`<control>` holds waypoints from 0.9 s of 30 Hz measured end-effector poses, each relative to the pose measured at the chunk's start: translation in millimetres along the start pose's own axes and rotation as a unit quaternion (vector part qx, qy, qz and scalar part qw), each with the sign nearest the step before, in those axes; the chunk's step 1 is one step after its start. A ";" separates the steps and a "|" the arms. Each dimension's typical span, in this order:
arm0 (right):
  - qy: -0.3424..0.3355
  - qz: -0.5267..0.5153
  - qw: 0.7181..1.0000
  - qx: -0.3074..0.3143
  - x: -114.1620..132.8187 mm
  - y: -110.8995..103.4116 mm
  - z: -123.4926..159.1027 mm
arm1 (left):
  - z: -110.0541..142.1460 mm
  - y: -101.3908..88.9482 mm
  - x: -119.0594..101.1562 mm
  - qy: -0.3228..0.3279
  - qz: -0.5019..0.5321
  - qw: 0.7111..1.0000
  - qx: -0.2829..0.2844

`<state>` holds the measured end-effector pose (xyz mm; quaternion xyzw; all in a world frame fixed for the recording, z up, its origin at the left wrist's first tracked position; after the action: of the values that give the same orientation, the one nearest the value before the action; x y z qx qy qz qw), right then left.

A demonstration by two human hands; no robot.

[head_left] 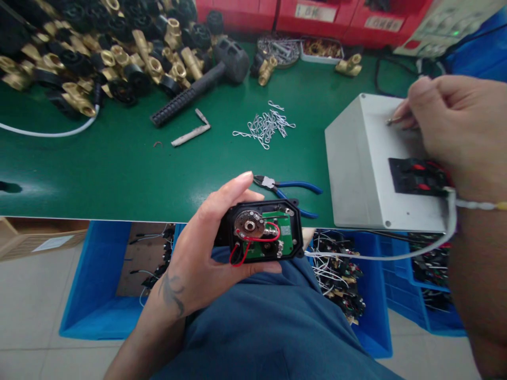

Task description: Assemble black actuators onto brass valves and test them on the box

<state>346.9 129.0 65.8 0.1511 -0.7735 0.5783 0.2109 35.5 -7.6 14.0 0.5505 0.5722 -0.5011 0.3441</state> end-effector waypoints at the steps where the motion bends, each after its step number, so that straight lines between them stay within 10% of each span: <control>1: 0.006 0.003 1.000 0.000 0.6 0.1 0.2 | 0.0 0.3 -0.4 0.008 0.001 1.000 0.005; 27: 0.001 -0.005 1.000 -0.008 -3.5 0.8 0.9 | -2.0 0.6 -2.8 0.086 -0.050 0.995 0.008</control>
<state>349.4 128.3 63.2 0.1526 -0.7769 0.5714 0.2159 36.9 -6.5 17.1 0.5654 0.6223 -0.4729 0.2636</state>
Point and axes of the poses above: each hand's wrist, its own z-axis away from the middle knuckle, its own y-axis out of the palm, x = y × z, the point moved 3 cm from there along -z, towards the middle knuckle
